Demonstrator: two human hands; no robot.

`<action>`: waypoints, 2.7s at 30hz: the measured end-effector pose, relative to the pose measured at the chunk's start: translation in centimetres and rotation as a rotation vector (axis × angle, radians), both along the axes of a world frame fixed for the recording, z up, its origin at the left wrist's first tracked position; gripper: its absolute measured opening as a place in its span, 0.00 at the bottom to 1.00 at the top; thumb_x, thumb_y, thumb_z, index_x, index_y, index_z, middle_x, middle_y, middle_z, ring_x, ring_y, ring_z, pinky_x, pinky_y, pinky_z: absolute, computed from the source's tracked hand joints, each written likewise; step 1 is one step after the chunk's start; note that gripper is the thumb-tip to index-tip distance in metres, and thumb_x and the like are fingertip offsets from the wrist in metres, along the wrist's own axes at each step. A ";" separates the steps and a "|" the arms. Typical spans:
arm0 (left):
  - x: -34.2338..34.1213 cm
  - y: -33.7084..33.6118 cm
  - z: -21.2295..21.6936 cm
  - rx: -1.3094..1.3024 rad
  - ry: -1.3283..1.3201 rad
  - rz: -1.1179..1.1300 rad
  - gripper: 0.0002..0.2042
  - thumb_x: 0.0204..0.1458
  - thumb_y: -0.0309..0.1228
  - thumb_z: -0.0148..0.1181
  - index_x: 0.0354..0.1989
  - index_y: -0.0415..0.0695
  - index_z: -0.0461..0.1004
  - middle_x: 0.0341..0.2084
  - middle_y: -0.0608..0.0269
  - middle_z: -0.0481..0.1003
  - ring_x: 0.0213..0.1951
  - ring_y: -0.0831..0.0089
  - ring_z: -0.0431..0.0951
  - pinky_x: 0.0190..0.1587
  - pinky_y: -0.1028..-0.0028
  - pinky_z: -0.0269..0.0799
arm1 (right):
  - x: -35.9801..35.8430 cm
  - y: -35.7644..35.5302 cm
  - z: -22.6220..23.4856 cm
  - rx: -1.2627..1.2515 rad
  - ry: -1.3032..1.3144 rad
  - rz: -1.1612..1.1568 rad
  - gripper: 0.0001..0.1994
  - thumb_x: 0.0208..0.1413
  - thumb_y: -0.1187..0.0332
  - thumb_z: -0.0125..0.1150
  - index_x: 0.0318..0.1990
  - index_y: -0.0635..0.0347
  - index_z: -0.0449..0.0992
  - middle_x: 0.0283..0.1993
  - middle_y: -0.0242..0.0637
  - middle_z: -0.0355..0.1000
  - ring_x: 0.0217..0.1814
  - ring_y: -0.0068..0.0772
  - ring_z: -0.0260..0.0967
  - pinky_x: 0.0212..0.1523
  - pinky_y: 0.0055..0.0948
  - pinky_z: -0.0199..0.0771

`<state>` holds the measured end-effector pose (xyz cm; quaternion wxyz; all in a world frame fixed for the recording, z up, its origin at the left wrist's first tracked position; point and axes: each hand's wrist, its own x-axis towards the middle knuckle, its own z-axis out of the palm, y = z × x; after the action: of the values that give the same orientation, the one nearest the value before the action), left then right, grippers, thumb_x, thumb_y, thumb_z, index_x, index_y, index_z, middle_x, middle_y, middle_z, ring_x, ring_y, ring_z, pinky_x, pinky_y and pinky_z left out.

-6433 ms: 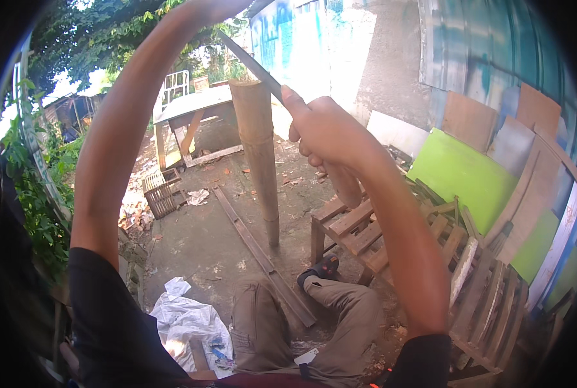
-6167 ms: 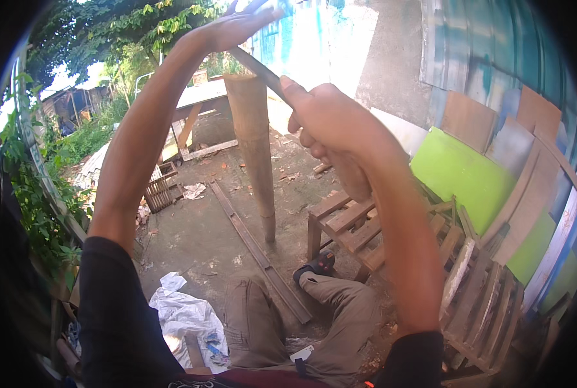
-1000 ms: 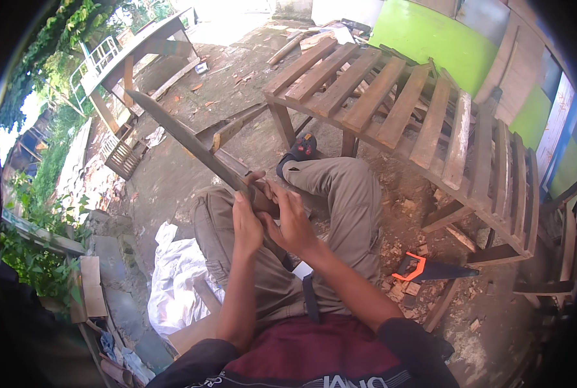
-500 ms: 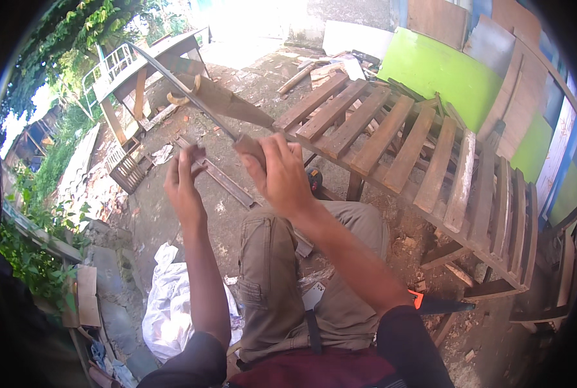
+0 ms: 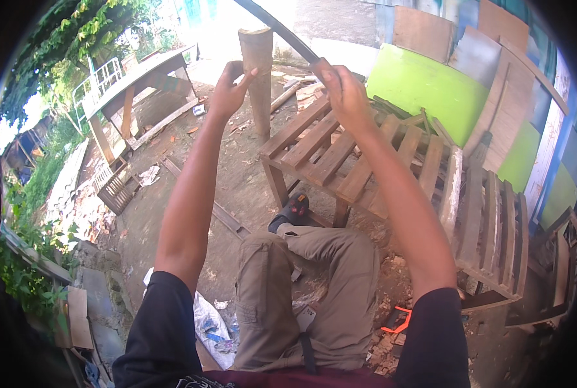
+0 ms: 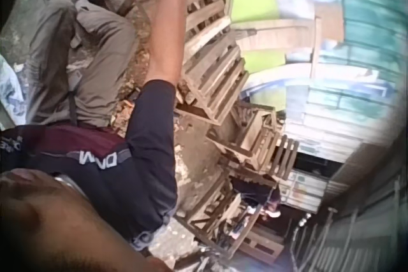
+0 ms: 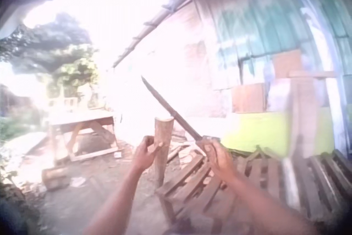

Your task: The person sharpens a long bamboo pole using a metal file and then uses a hammer to drive a nail into the pole. The person holds the bamboo with one hand and files it with the other, then switches to hammering.

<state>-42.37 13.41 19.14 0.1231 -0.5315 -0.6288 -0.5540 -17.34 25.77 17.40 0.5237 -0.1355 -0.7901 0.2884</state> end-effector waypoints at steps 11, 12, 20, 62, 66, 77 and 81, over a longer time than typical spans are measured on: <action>8.6 6.8 -5.2 0.041 0.014 0.021 0.24 0.58 0.44 0.65 0.48 0.32 0.74 0.40 0.43 0.78 0.43 0.54 0.78 0.46 0.61 0.72 | 8.0 7.9 -7.3 0.143 -0.150 -0.322 0.28 0.63 0.52 0.63 0.58 0.69 0.67 0.39 0.49 0.76 0.42 0.39 0.75 0.45 0.36 0.72; 8.7 6.9 -5.3 0.015 0.007 0.020 0.24 0.58 0.45 0.64 0.47 0.33 0.75 0.39 0.45 0.78 0.42 0.57 0.78 0.45 0.61 0.72 | 8.5 8.9 -8.3 0.251 -0.138 -0.382 0.27 0.64 0.53 0.62 0.58 0.68 0.67 0.34 0.44 0.77 0.37 0.32 0.75 0.40 0.33 0.73; 8.3 6.5 -5.7 0.020 0.066 0.041 0.22 0.58 0.43 0.65 0.45 0.31 0.76 0.37 0.43 0.77 0.40 0.55 0.79 0.44 0.61 0.72 | 9.6 3.9 -11.0 -0.159 -0.087 -0.185 0.21 0.66 0.59 0.60 0.53 0.71 0.68 0.32 0.38 0.76 0.32 0.23 0.73 0.36 0.27 0.72; 55.6 -13.5 -36.2 -1.187 -0.129 -1.421 0.12 0.60 0.31 0.61 0.48 0.38 0.76 0.36 0.53 0.82 0.39 0.66 0.83 0.42 0.69 0.77 | 62.0 -44.5 -56.0 -1.141 -0.188 -2.287 0.12 0.52 0.69 0.60 0.43 0.61 0.72 0.44 0.54 0.72 0.50 0.60 0.70 0.51 0.52 0.71; 54.9 -13.5 -36.4 -1.176 0.047 -1.390 0.10 0.59 0.31 0.61 0.45 0.40 0.76 0.35 0.49 0.81 0.38 0.58 0.84 0.42 0.66 0.77 | 68.0 -51.2 -58.4 -1.330 -0.308 -2.329 0.20 0.47 0.69 0.65 0.47 0.65 0.67 0.51 0.54 0.66 0.56 0.62 0.67 0.58 0.51 0.68; 54.4 -13.5 -37.4 -1.222 0.225 -1.332 0.10 0.58 0.33 0.60 0.43 0.42 0.76 0.35 0.49 0.82 0.40 0.52 0.83 0.43 0.61 0.76 | 69.8 -51.0 -57.5 -1.832 -1.017 -1.857 0.29 0.49 0.54 0.70 0.59 0.53 0.70 0.63 0.38 0.66 0.68 0.43 0.61 0.63 0.51 0.62; 54.0 -13.7 -37.4 -1.191 0.246 -1.302 0.09 0.59 0.34 0.59 0.43 0.44 0.76 0.35 0.50 0.82 0.40 0.50 0.82 0.42 0.59 0.76 | 68.5 -50.9 -56.5 -1.892 -0.972 -1.751 0.26 0.52 0.55 0.69 0.57 0.54 0.72 0.62 0.40 0.68 0.66 0.45 0.63 0.63 0.48 0.63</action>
<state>11.62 -0.27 -18.24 -0.4463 -0.8150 -0.3680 -0.0343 51.18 -25.09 -39.13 -0.0845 -0.9716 -0.0542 0.2142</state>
